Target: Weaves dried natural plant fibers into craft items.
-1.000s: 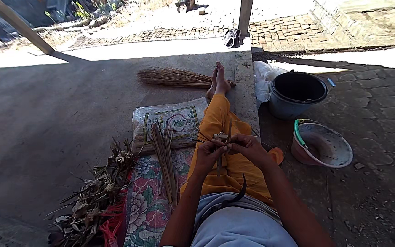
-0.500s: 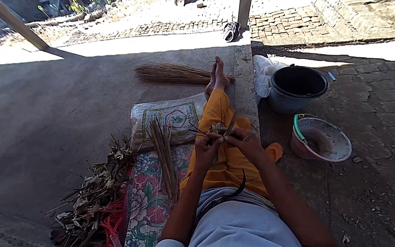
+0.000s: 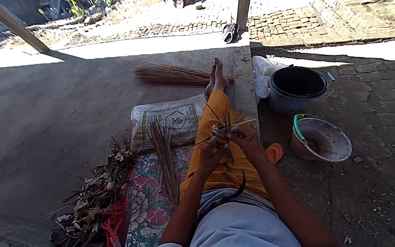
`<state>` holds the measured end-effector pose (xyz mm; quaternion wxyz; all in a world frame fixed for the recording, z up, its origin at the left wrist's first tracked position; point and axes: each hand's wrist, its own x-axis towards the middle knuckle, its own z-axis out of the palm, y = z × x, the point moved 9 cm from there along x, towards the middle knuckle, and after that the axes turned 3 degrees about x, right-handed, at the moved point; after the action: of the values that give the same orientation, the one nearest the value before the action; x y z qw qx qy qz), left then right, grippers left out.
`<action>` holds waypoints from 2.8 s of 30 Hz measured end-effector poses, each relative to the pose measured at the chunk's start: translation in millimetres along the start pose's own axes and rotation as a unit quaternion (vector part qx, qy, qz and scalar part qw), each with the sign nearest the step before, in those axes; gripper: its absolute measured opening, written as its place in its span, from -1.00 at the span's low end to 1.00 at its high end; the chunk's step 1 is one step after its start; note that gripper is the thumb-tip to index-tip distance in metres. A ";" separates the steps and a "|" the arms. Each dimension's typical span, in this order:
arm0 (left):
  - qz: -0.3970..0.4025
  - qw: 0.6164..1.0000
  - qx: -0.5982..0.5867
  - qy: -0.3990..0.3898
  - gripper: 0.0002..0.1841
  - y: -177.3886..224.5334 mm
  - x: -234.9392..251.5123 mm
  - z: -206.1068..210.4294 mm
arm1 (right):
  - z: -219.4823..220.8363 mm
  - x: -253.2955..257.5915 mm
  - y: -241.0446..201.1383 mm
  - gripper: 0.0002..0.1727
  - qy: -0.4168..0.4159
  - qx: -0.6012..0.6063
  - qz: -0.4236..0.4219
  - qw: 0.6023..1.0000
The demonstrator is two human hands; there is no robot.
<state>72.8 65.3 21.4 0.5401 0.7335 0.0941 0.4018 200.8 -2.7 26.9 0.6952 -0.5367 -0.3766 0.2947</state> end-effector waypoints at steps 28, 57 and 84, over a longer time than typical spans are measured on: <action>-0.242 0.916 0.286 -0.143 -0.68 -56.6 -34.2 -53.6 | 58.7 -16.4 66.4 -0.81 -0.253 -0.244 -0.023 0.936; -0.126 0.971 0.200 -0.020 -0.79 -47.6 -55.6 -51.0 | 59.1 -18.7 97.0 -0.80 -0.308 -0.144 0.101 0.935; -0.243 0.964 0.037 0.103 -0.97 -58.5 -67.3 -53.2 | 55.3 -17.7 89.1 -0.96 -0.279 -0.044 0.117 0.952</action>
<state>9.0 88.2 -57.2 0.5815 0.6623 0.3399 0.3281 144.2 34.2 -55.3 0.4982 -0.5035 -0.5027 0.4955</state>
